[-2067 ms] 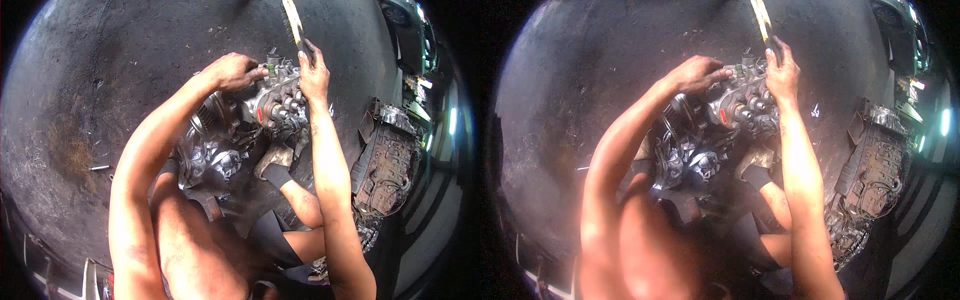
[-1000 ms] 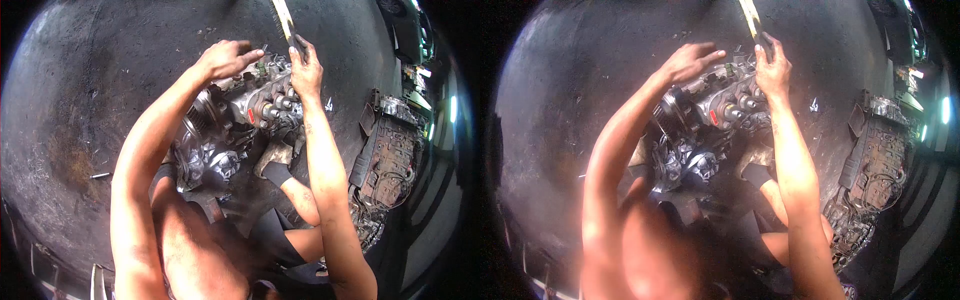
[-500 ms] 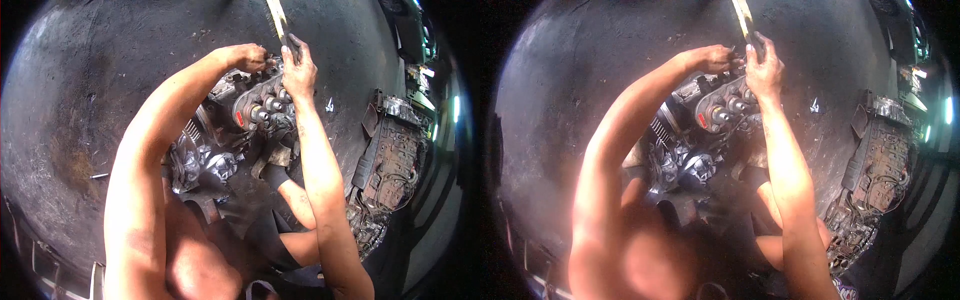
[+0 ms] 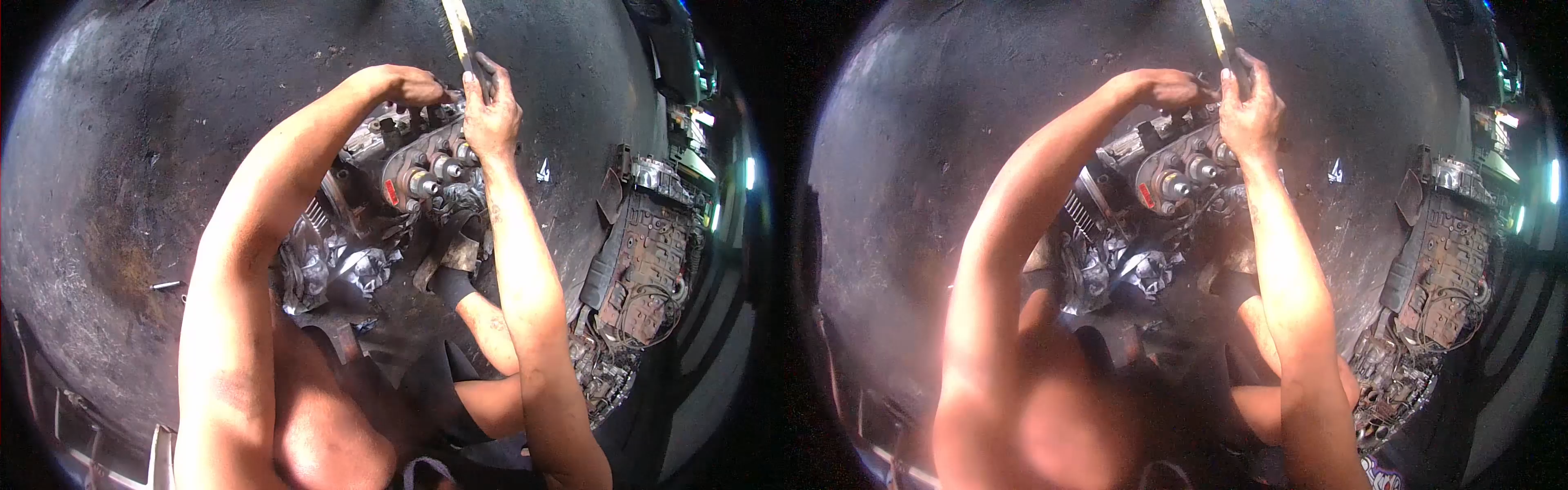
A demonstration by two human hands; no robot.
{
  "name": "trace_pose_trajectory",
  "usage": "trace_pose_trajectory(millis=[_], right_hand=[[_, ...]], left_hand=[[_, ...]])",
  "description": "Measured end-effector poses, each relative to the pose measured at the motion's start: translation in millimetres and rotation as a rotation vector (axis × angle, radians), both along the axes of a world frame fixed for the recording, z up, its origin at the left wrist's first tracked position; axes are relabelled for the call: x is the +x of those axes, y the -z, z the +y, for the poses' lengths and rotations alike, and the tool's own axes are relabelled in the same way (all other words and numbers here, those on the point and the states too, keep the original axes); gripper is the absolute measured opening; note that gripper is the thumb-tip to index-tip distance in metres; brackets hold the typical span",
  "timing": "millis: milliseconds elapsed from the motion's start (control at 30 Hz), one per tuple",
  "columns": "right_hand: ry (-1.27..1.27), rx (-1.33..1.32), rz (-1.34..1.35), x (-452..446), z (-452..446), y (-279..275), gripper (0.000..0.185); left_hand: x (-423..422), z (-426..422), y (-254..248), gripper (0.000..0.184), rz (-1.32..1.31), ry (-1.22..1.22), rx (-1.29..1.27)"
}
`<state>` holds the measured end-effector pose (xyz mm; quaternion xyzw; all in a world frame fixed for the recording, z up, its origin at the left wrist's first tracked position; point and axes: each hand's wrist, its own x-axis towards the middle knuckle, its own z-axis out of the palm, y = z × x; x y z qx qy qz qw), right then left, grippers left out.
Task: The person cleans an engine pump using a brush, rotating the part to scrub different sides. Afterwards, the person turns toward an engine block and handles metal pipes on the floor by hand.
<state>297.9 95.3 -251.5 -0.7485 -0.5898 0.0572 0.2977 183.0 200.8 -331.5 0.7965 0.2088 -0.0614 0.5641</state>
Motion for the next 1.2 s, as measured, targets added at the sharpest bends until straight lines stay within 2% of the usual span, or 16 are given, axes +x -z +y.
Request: trace_pose_trajectory(millis=[100, 200, 267, 333, 433, 467, 500, 567, 667, 700, 767, 867, 967, 1067, 1167, 1200], right_hand=[[0.018, -0.065, 0.056, 0.0, -1.0, -2.7, 0.035], [0.0, -0.005, 0.111, 2.7, -0.9, 3.8, 0.036], [0.033, -0.062, 0.162, -0.5, -0.8, -0.4, 0.036], [0.03, -0.042, 0.101, -0.3, 0.5, 0.7, 0.037], [0.133, -0.243, 0.003, -10.3, -1.2, -22.1, 0.038], [0.04, -0.049, -0.075, 6.0, -0.8, -1.5, 0.036], [0.138, -0.216, 0.029, -19.9, -3.1, -27.3, 0.037], [0.066, -0.154, 0.048, -1.7, -2.3, 0.8, 0.038], [-0.023, -0.101, 0.057, 42.8, 2.3, 38.8, 0.041], [-0.005, -0.104, 0.127, 43.0, 3.9, 45.7, 0.041], [-0.009, -0.088, 0.077, 32.4, 0.2, 39.1, 0.04], [0.044, -0.115, 0.11, 40.5, -1.5, 39.0, 0.041], [0.037, -0.083, 0.058, 37.2, -2.4, 37.3, 0.041], [0.028, -0.091, 0.064, 36.9, -2.7, 37.8, 0.042], [0.017, -0.081, 0.079, 49.9, -4.0, 43.9, 0.042], [-0.005, -0.059, 0.105, 51.3, -2.3, 48.1, 0.043]], left_hand=[[4.8, -1.9, 3.7, 0.052, -0.073, 0.032, 0.103], [0.1, -2.0, -27.2, 0.046, 0.205, 0.029, 0.283], [18.1, 4.6, 33.3, 0.047, -0.116, 0.164, 0.49], [2.8, -0.4, 16.9, 0.047, -0.137, -0.038, -0.064], [3.0, -2.6, -2.1, 0.041, -0.033, 0.036, 0.21], [3.9, -4.2, -4.1, 0.039, -0.036, 0.089, 0.277], [3.2, -7.2, -7.9, 0.04, 0.076, 0.029, 0.214], [12.4, -5.7, 15.0, 0.046, -0.005, -0.012, 0.017], [40.8, -0.9, 41.5, 0.044, 0.018, 0.062, 0.201], [39.1, -4.4, 37.1, 0.043, 0.053, -0.039, 0.128], [30.3, -17.2, 28.8, 0.044, 0.129, -0.201, 0.24], [2.3, -18.6, -18.8, 0.042, 0.095, -0.159, 0.166], [32.6, -8.6, 18.6, 0.04, 0.169, -0.058, -0.123], [36.7, -13.4, 13.7, 0.038, 0.058, -0.091, 0.215], [57.9, -13.4, 23.2, 0.036, 0.053, -0.118, 0.322], [35.7, -9.6, 5.6, 0.034, -0.007, -0.062, 0.273]])
